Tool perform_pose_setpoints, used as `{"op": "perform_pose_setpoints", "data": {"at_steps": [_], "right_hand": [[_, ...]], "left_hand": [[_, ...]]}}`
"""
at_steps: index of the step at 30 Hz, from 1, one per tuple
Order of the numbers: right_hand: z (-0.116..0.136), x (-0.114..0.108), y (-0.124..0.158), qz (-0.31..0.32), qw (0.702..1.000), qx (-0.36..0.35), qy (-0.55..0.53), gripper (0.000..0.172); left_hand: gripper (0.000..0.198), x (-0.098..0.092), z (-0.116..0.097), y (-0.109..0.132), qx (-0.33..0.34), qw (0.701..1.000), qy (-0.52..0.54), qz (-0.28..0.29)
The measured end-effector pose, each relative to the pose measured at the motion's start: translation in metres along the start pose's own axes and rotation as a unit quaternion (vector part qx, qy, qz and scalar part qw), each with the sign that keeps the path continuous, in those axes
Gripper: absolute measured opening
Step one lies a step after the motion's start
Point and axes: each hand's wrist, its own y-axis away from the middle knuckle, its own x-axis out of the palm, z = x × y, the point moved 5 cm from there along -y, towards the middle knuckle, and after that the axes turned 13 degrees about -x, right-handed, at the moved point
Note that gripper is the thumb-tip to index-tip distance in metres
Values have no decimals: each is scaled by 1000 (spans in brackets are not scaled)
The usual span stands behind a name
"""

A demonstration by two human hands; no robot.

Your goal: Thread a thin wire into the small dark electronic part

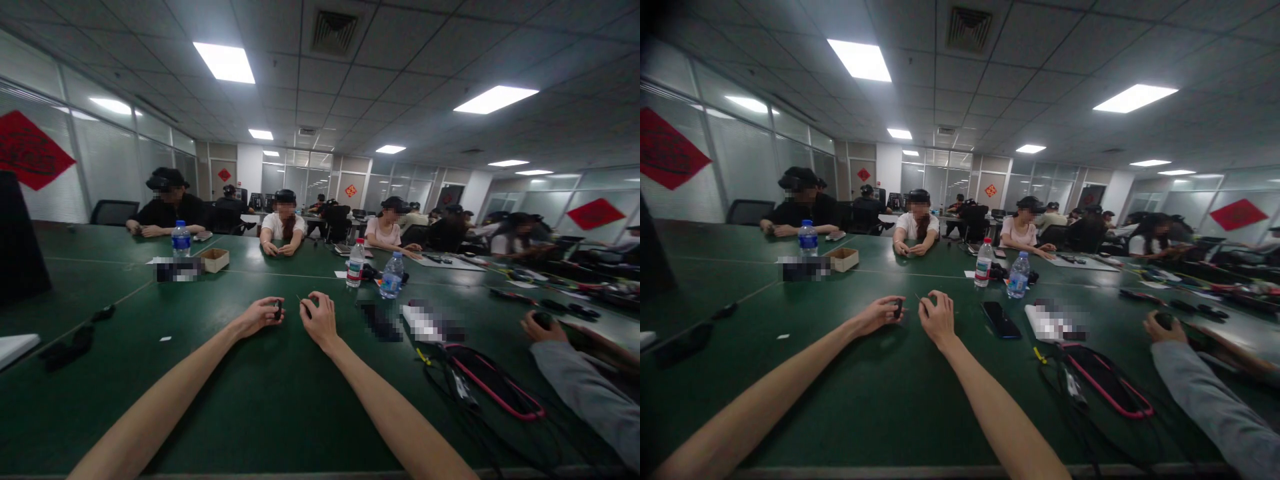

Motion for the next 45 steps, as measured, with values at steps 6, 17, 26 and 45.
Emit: {"op": "perform_pose_setpoints", "data": {"at_steps": [6, 17, 26, 45], "right_hand": [[3, 6, 2, -36, 998, -41, -38, 24], [2, 5, -1, 15, 998, -4, -65, 31], [2, 9, -1, 98, 991, 20, -91, 26], [-23, 30, 15, 164, 969, 165, -81, 21]], "left_hand": [[49, 2, -1, 2, -3, 1000, 1, -7], [48, 2, -1, 1, -5, 1000, -4, -10], [49, 0, 0, -1, -3, 1000, -2, -8], [48, 3, -2, 3, -1, 1000, -6, -1]]}}
